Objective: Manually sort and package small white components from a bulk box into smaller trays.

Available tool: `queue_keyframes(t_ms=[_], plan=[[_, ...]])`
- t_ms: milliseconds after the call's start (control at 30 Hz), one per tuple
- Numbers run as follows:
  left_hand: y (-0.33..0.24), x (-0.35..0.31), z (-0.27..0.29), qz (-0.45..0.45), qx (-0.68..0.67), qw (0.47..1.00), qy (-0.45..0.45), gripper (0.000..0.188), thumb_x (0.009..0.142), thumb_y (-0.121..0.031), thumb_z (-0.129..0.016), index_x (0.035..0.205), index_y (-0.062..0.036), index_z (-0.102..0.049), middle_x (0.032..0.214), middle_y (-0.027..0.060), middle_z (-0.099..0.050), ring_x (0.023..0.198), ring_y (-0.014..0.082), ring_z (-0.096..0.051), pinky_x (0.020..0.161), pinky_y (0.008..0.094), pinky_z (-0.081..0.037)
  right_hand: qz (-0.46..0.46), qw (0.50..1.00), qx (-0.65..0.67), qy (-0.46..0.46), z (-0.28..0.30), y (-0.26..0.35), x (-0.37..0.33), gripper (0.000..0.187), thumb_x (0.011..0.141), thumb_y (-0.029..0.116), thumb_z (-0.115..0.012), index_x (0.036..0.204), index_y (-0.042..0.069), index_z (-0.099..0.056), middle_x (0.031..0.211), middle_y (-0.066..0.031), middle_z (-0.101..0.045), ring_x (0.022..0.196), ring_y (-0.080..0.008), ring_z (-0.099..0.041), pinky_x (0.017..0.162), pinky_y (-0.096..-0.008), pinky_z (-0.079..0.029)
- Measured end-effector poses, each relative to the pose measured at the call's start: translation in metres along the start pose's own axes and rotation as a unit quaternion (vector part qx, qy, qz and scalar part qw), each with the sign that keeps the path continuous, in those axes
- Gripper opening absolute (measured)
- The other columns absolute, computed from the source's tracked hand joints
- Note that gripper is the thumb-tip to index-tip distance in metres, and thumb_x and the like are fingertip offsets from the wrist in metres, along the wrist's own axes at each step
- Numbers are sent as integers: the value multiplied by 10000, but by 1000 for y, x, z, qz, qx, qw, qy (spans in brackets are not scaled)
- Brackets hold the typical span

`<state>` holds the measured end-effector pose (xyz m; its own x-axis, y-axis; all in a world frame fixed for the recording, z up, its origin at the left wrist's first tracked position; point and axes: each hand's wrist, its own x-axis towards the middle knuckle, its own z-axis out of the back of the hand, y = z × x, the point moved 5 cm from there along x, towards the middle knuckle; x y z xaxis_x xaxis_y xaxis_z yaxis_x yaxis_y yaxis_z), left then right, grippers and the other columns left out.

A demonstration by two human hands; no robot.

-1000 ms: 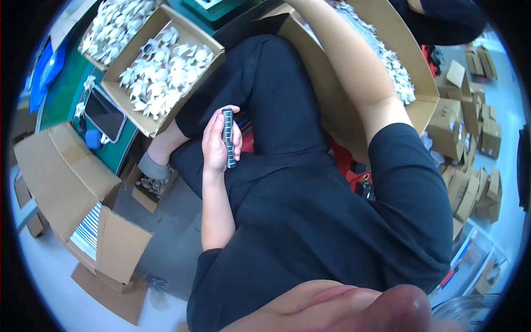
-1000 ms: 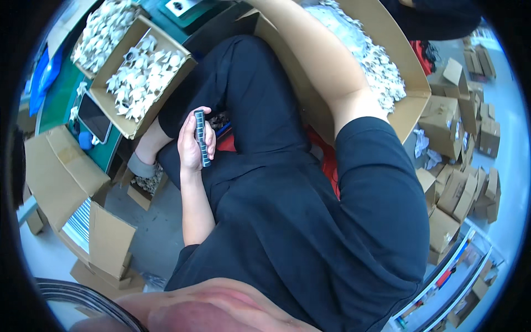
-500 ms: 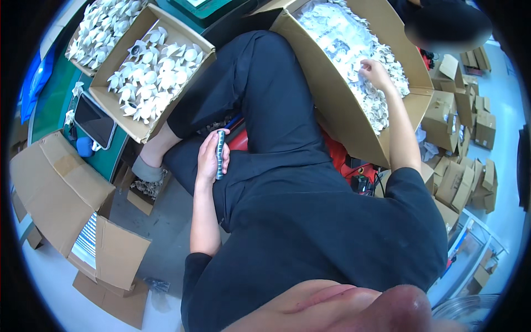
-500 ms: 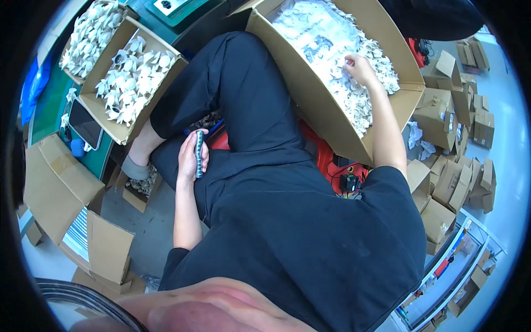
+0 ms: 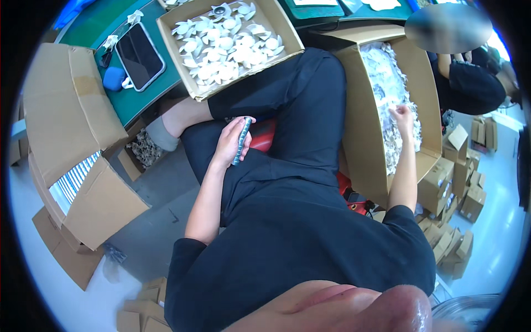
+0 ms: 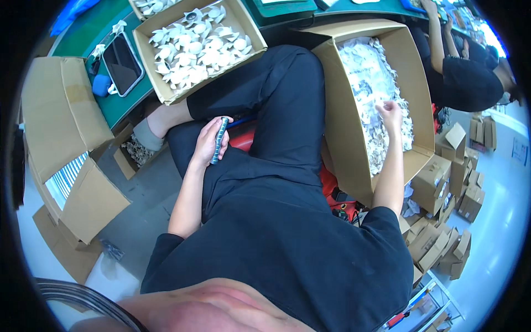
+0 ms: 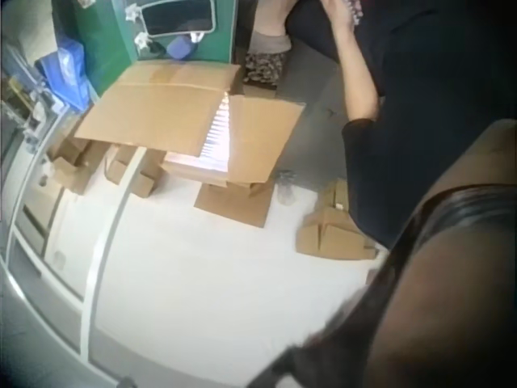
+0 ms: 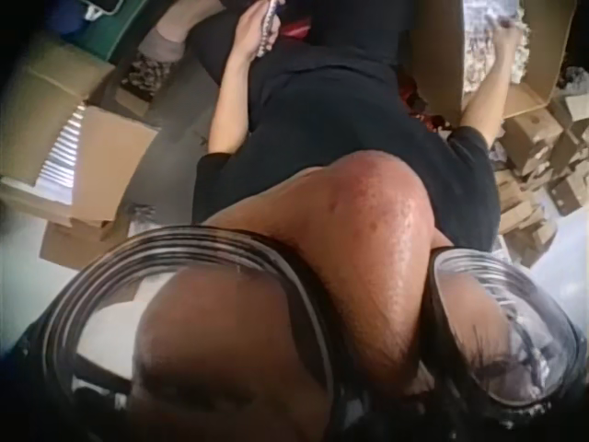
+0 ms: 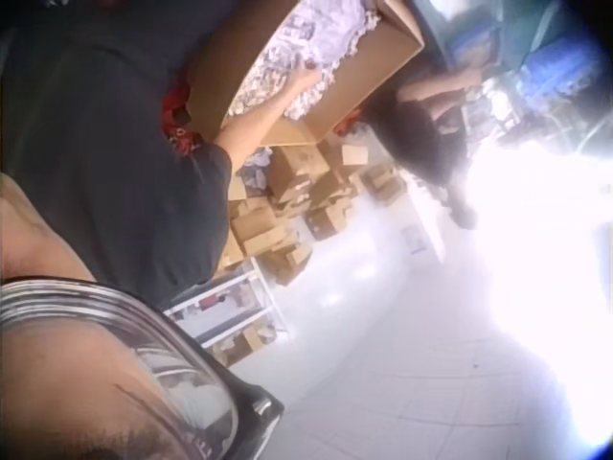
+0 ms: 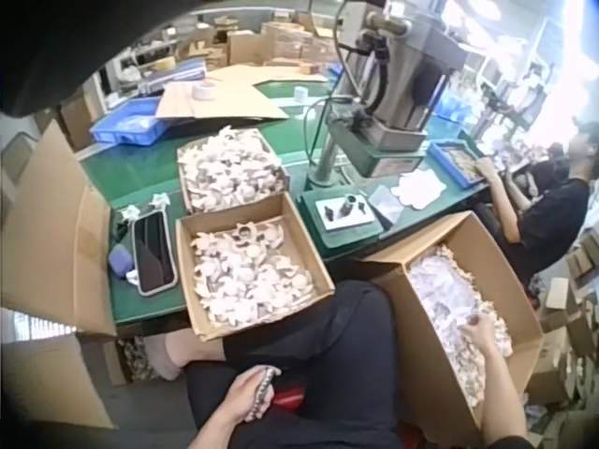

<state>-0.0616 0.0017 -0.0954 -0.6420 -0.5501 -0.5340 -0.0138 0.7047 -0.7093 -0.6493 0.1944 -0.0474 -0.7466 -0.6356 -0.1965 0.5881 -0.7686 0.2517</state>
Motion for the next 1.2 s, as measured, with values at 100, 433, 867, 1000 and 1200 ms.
queue_keyframes(t_ms=[100, 433, 867, 1000, 1200], plan=[[1, 2, 6, -3, 5, 1000, 3, 399, 1128, -343, -362, 1279, -36, -566, 633, 20, -521, 429, 81, -467, 377, 216, -397, 88, 937, 328, -77, 55, 72, 14, 335, 872, 131, -810, 1121, -46, -674, 917, -95, -722, 874, -178, -715, 789, -285, -572], [2, 9, 1, 4, 25, 1000, 13, 372, 1121, -312, -370, 1268, -38, -575, 630, 18, -523, 437, 82, -474, 380, 220, -396, 250, 842, 471, 83, 69, 434, 29, 291, 977, 241, -701, 1047, -39, -735, 871, -96, -745, 713, -155, -685, 582, -263, -498], [2, 18, 10, 14, 14, 1000, 12, 383, 1120, -311, -372, 1267, -25, -581, 625, 16, -519, 432, 84, -470, 375, 220, -384, 211, 842, 437, 237, 64, 441, 63, 382, 947, 195, -748, 1196, -91, -707, 931, -107, -746, 792, -183, -719, 680, -276, -576], [2, 23, 10, 20, 25, 999, 17, 395, 1113, -335, -395, 1275, -30, -587, 632, 15, -527, 438, 84, -471, 381, 224, -383, 233, 884, 360, 184, 77, 449, 57, 377, 937, 192, -754, 1209, -66, -716, 991, -125, -749, 860, -230, -730, 785, -318, -606], [5, 18, 4, 45, 40, 998, -3, 399, 1108, -349, -412, 1271, -35, -594, 640, 15, -536, 445, 85, -476, 386, 231, -385, 486, 797, 178, -311, 57, 410, 181, 294, 926, 172, -686, 1122, -43, -725, 988, -167, -748, 914, -335, -713, 855, -435, -557]])
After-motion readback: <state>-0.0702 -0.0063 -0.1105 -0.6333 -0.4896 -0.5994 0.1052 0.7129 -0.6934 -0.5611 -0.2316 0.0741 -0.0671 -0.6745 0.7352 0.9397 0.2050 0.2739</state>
